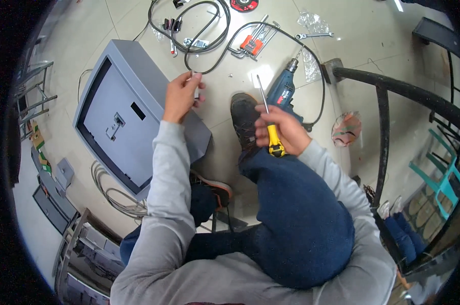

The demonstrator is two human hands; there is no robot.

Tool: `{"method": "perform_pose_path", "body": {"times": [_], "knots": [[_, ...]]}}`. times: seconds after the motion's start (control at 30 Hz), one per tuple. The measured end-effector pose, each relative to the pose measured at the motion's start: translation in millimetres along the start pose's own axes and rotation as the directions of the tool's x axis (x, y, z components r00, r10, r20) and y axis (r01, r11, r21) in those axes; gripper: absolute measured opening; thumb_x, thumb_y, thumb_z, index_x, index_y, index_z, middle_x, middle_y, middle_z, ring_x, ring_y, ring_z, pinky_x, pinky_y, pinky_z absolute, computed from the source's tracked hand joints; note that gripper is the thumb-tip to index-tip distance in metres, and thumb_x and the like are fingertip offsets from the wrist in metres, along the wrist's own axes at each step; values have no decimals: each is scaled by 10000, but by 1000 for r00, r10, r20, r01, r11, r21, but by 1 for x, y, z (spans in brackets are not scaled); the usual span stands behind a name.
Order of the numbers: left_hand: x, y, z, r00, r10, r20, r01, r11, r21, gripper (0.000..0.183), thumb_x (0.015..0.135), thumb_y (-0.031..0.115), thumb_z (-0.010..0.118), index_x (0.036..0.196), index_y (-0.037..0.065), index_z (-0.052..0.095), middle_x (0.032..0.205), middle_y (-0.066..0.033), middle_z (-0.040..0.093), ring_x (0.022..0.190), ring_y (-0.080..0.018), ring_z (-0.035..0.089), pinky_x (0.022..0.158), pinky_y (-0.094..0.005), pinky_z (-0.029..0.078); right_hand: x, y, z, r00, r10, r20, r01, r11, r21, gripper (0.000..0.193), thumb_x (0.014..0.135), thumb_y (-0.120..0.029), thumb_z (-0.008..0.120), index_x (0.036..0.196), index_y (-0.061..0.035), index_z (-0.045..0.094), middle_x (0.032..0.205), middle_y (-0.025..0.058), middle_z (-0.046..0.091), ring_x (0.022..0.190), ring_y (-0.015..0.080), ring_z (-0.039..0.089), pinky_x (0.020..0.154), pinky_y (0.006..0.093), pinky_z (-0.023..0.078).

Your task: The user is assembling electrical components and wiring inside a metal control box.

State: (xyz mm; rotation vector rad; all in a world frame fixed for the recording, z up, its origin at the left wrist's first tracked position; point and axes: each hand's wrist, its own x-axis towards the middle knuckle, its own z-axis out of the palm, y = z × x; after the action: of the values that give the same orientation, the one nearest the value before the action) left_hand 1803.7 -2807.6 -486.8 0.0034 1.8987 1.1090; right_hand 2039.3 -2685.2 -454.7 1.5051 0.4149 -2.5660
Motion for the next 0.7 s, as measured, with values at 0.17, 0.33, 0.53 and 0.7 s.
{"method": "perform_pose_path", "body": {"times": [0.17,0.33,0.53,0.7], "knots": [[1,-11,-18,980,-97,176,176,839,-515,310,964,190,613,1177,-34,611,834,-113,666,605,-168,585,589,-293,513,-15,-11,3,979,-41,200,173,688,-705,220,928,-37,606,1148,-43,594,881,62,666,608,116,571,499,204,443],[23,-33,-12,958,-37,286,260,539,-801,269,980,170,591,1168,-19,624,878,-123,654,693,-176,601,643,-296,521,19,-20,-7,740,-626,247,496,259,-829,263,865,32,656,1117,-22,607,843,60,676,556,86,526,503,185,407],[34,-48,-15,983,-9,182,156,555,-817,273,984,141,563,1174,-47,617,901,-129,640,767,-181,604,682,-299,523,3,-40,18,833,-543,106,419,494,-762,191,800,-25,717,987,-10,681,703,8,625,585,65,500,573,182,390],[38,-45,-15,974,89,206,130,527,-840,283,986,119,547,1186,-72,609,923,-135,634,767,-186,603,683,-293,525,0,-30,26,871,-463,167,397,460,-795,110,813,56,701,903,2,668,734,36,662,582,57,512,551,169,392]]}}
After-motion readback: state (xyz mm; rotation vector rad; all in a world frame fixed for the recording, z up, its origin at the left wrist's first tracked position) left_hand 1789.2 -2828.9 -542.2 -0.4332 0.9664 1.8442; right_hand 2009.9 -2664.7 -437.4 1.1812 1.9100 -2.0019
